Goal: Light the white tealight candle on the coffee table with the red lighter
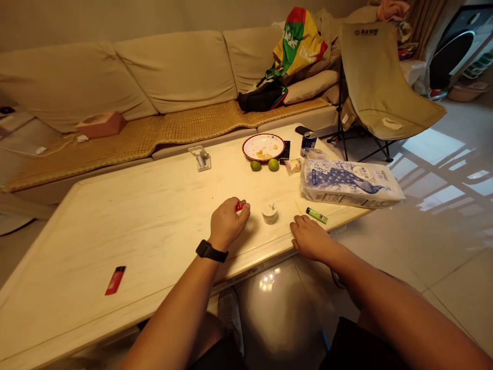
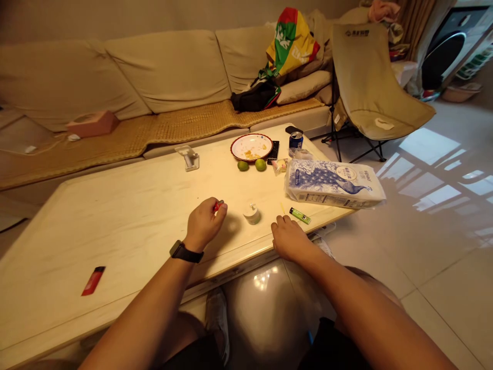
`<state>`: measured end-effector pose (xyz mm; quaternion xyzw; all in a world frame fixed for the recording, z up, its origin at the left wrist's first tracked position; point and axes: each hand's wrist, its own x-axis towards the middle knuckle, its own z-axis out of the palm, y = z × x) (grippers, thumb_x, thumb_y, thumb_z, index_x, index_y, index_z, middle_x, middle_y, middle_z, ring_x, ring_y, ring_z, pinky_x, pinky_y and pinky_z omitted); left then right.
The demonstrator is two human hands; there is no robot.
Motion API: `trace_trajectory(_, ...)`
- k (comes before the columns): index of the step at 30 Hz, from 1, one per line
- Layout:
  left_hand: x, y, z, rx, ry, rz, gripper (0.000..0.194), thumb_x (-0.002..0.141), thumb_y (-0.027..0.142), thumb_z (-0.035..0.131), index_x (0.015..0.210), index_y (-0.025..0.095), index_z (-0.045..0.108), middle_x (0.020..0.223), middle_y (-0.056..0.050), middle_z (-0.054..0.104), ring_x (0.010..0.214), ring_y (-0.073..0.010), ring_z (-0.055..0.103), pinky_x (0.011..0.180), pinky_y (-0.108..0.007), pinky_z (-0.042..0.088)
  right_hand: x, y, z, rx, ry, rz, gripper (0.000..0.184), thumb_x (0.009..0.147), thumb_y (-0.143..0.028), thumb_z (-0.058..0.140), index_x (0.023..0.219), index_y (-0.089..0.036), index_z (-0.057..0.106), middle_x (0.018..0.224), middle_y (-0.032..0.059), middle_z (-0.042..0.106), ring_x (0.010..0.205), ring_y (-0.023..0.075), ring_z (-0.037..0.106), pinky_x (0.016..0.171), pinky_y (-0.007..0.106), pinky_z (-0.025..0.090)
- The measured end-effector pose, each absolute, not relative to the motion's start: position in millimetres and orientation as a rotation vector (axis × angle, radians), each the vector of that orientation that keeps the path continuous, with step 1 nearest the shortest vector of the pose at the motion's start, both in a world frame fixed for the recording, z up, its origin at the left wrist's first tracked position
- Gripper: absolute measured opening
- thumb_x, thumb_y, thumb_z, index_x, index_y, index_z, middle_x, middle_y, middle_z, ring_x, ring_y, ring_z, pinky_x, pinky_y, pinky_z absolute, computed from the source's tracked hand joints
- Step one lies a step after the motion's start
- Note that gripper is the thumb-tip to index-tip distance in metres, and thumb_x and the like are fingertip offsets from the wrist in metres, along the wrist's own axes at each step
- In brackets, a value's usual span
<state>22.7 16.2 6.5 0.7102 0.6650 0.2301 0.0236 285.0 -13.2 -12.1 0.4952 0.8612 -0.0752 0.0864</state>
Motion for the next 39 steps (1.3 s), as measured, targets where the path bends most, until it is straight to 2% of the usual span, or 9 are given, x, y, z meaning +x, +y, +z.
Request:
trace_trajectory(8,47.4,20.4,4.5,2.269,1.967,0.675,0.029,0.096,0.046,0.046,0.079,0.023,0.054,0.081,-0.005,0.066,0.075,-0.0210,0.058,0.065,-0.033,0.035,286.6,-14.0,-11.4,1.485,2.573,-0.230,0.034,0.092,-0.030,0.059,0.119,-0.011,0.063,0.125,0.0201,0.058,0.120,0.0321,0.049,0.103,0.040,0.040)
trace_trajectory(31,52.2,20.1,6.0,2.383,1.961,0.592,0.024,0.093,0.041,0.050,0.081,0.022,0.057,0.083,-0.006,0.066,0.080,-0.0219,0.059,0.069,-0.034,0.038,284.7,-14.6,-10.1,1.477,2.561,-0.215,0.035,0.091,-0.028,0.059,0.120,-0.009,0.063,0.125,0.0213,0.059,0.119,0.0330,0.049,0.101,0.041,0.040)
trace_trajectory(39,70.9,25.7,8.6,2.460,1.936,0.484,0.026,0.094,0.039,0.046,0.084,0.021,0.060,0.088,-0.009,0.067,0.085,-0.0234,0.059,0.070,-0.035,0.038,286.5,-14.8,-10.3,1.464,2.585,-0.214,0.036,0.092,-0.028,0.059,0.121,-0.008,0.062,0.126,0.0225,0.058,0.121,0.0334,0.048,0.103,0.041,0.039)
